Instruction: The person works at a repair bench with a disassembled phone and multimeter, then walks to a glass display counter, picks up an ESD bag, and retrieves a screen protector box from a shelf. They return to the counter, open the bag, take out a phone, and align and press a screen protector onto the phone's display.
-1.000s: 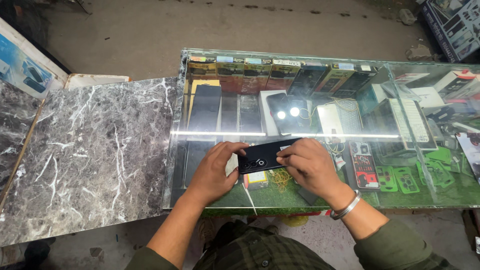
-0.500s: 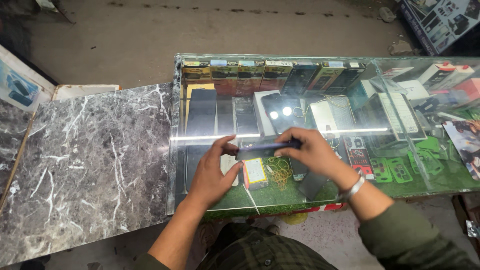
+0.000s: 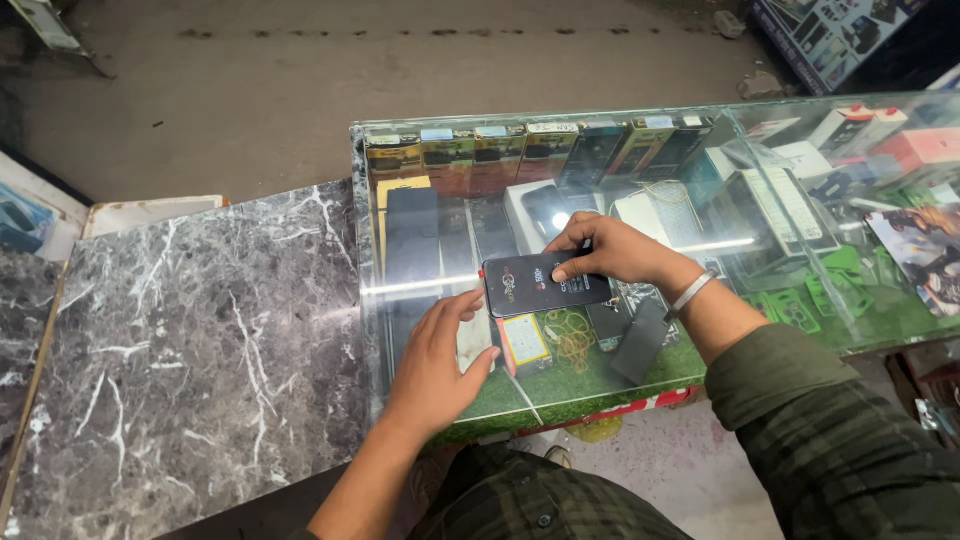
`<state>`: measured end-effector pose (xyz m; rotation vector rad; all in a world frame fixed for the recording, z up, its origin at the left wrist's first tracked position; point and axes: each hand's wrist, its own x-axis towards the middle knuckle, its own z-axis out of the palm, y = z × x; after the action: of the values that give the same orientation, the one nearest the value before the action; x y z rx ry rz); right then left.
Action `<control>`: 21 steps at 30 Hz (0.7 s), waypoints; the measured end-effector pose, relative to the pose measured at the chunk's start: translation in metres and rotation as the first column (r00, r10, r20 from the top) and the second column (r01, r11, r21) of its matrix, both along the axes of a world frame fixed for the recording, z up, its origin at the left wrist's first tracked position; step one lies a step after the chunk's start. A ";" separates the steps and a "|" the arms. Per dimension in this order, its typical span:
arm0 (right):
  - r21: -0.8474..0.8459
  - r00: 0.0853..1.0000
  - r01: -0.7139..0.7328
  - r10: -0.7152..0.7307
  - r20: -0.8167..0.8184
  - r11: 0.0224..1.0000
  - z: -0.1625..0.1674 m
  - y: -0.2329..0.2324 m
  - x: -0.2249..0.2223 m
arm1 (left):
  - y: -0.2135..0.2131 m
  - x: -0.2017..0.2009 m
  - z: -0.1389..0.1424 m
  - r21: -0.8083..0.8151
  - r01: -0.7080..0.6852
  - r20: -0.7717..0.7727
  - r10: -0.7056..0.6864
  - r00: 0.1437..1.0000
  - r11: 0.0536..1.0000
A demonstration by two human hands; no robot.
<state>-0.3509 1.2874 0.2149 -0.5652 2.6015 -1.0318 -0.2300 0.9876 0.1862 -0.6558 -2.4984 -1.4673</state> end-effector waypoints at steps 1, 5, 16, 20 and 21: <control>0.007 1.000 -0.016 0.017 -0.013 1.000 -0.002 -0.001 0.000 | -0.002 0.000 0.000 0.014 0.013 0.005 -0.013 1.000 1.000; 0.016 0.999 0.008 -0.008 -0.039 1.000 -0.009 -0.006 0.006 | -0.010 0.000 0.001 0.007 0.070 -0.002 -0.070 0.998 0.998; -0.256 0.831 0.324 -0.404 -0.383 0.911 -0.029 -0.007 0.078 | -0.016 0.000 -0.004 -0.055 0.171 -0.040 -0.173 0.984 0.984; -0.471 0.740 0.569 -0.669 -0.065 0.675 -0.044 0.014 0.126 | -0.011 0.005 -0.011 -0.107 0.149 -0.094 -0.159 0.983 0.983; -0.500 0.731 0.562 -0.679 -0.071 0.658 -0.049 0.019 0.140 | -0.010 0.006 -0.012 -0.112 0.145 -0.097 -0.156 0.983 0.983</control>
<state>-0.2110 1.3061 0.1662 0.1938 2.8517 -1.9320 -0.2238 0.9772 0.1737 -0.9349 -2.5051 -1.3169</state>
